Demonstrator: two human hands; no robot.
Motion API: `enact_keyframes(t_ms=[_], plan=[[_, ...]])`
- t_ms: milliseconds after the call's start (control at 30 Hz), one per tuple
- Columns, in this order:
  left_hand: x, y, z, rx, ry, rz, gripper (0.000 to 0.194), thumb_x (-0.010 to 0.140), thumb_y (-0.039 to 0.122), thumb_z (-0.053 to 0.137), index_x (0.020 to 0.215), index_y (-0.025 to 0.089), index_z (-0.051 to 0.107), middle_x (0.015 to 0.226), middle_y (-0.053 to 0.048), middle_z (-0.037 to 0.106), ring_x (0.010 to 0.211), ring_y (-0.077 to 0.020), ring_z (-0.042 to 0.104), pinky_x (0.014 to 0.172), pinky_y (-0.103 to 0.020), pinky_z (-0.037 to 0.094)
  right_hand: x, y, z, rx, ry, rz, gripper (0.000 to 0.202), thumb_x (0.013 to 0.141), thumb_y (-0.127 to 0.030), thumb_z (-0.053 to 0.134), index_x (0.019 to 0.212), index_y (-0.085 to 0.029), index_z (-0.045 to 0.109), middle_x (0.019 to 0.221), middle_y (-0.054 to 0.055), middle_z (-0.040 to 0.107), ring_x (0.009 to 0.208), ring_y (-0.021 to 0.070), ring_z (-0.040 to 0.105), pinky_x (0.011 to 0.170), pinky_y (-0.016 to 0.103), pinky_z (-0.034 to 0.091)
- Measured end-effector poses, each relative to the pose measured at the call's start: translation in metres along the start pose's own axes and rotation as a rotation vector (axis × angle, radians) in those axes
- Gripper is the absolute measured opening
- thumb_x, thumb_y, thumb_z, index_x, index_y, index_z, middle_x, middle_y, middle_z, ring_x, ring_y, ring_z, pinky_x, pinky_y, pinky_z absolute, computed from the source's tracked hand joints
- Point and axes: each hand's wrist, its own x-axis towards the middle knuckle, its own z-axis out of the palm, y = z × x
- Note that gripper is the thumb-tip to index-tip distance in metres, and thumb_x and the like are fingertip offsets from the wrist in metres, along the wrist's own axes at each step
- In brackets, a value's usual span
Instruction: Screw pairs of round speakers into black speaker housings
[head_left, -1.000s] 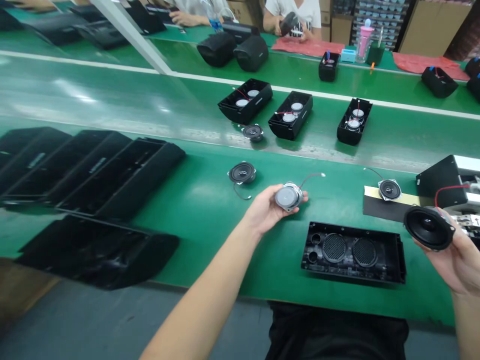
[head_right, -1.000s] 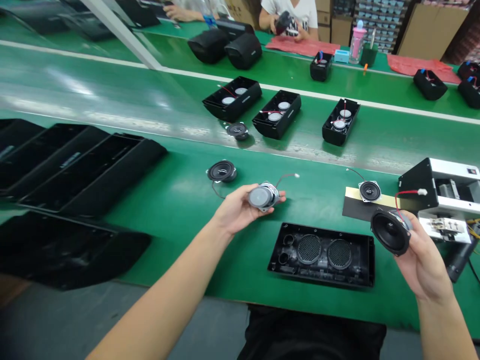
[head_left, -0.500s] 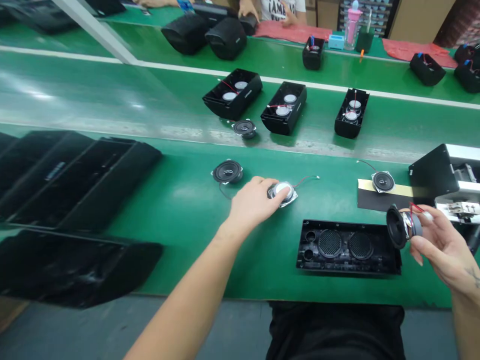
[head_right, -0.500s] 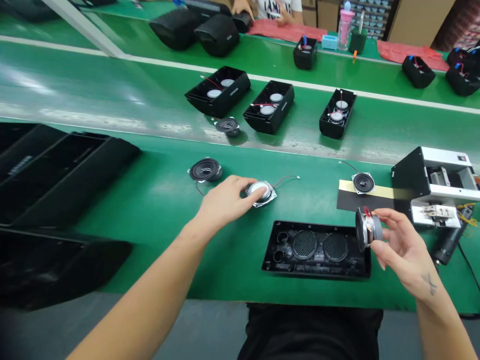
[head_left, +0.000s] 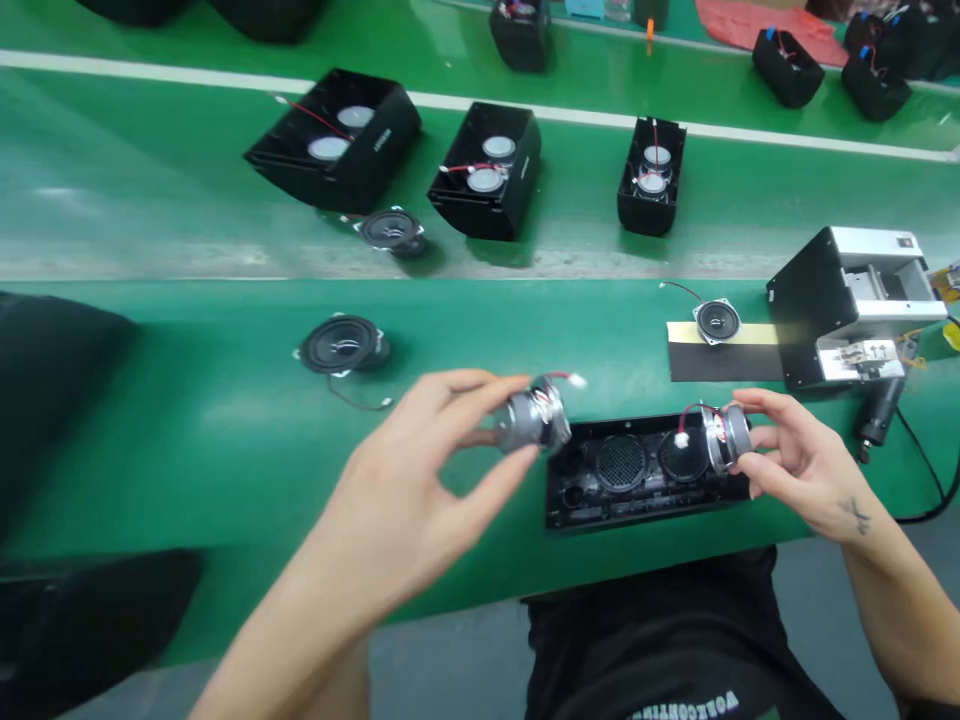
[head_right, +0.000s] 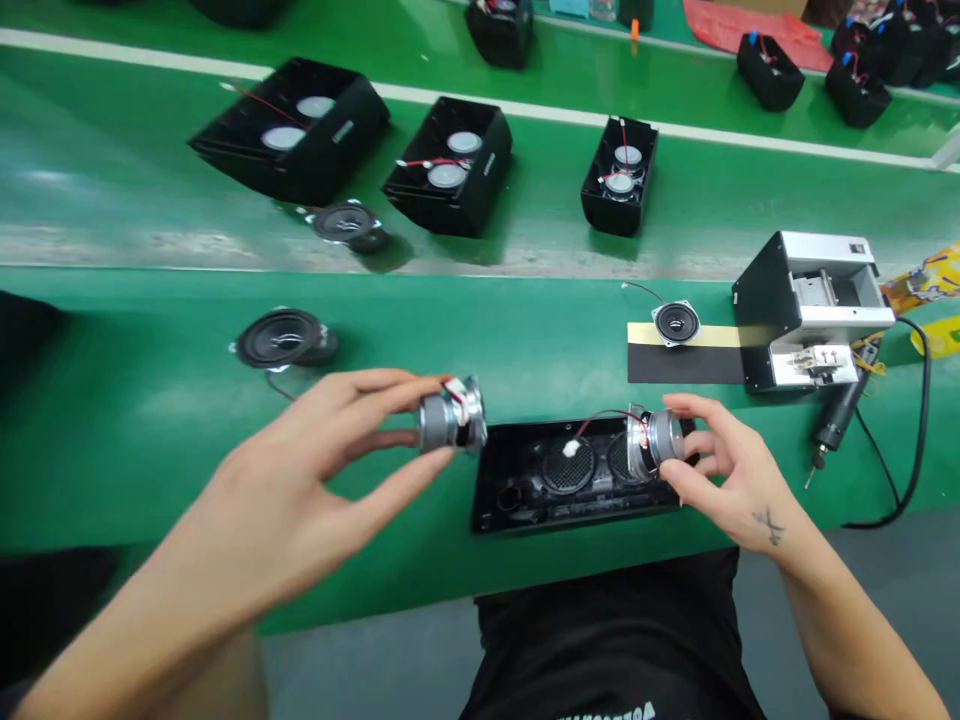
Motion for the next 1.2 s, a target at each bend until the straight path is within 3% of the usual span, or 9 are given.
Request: enact_keyframes(t_ms=[100,167,300,433,733,1200], plan=[[-0.013,0.030,0.003,-0.011,-0.098,0.240,0.038,0.106,0.046,0.061,0.142,0.034,0.067,0.130,-0.006,0.076,0.104,-0.0250,0.080,0.091,-0.037,0.068,-0.003,-0.002,0.005,-0.296,0.058,-0.192,0.040,0.099,-0.031,0.079,0.138,-0.026,0.073,0.123,0.007,0.074,0.075,0.0109,0.069,0.059,0.022,0.062],[-0.014,0.042,0.013,0.002,-0.142,0.335,0.033,0.111,0.038,0.056,0.141,0.030,0.065,0.130,-0.008,0.077,0.108,-0.0250,0.080,0.089,-0.035,0.069,-0.003,-0.004,0.007,-0.529,0.075,-0.365,0.034,0.101,-0.030,0.076,0.135,-0.023,0.074,0.120,0.007,0.077,0.081,0.0133,0.072,0.065,0.025,0.062],[-0.010,0.049,0.034,0.131,-0.116,0.431,0.025,0.114,0.025,0.050,0.135,0.018,0.061,0.128,-0.013,0.078,0.112,-0.0273,0.079,0.094,-0.040,0.069,-0.002,-0.006,0.006,-0.863,0.021,-0.568,0.037,0.107,-0.031,0.070,0.141,-0.016,0.068,0.130,0.011,0.079,0.116,0.0232,0.075,0.087,0.036,0.061],[-0.012,0.047,0.045,0.215,-0.090,0.473,0.019,0.115,0.026,0.049,0.124,0.015,0.060,0.116,-0.013,0.080,0.099,-0.0276,0.081,0.078,-0.039,0.069,0.002,-0.007,0.005,-1.066,-0.102,-0.616,0.042,0.107,-0.031,0.072,0.143,-0.010,0.064,0.131,0.011,0.080,0.109,0.0256,0.073,0.083,0.040,0.048],[-0.011,0.035,0.054,0.282,-0.113,0.577,0.020,0.113,0.024,0.055,0.122,0.011,0.068,0.122,-0.016,0.081,0.105,-0.0285,0.082,0.086,-0.040,0.070,0.019,-0.008,0.014,-1.231,-0.206,-0.687,0.033,0.106,-0.029,0.074,0.131,-0.008,0.072,0.123,0.007,0.082,0.094,0.0246,0.068,0.079,0.042,0.032],[-0.009,0.029,0.057,0.176,-0.112,0.614,0.016,0.110,0.020,0.063,0.119,0.010,0.071,0.118,-0.014,0.083,0.109,-0.0267,0.082,0.095,-0.036,0.069,0.019,-0.007,0.012,-1.210,-0.210,-0.675,0.032,0.109,-0.031,0.071,0.132,-0.009,0.072,0.127,0.008,0.082,0.099,0.0250,0.069,0.082,0.042,0.035]])
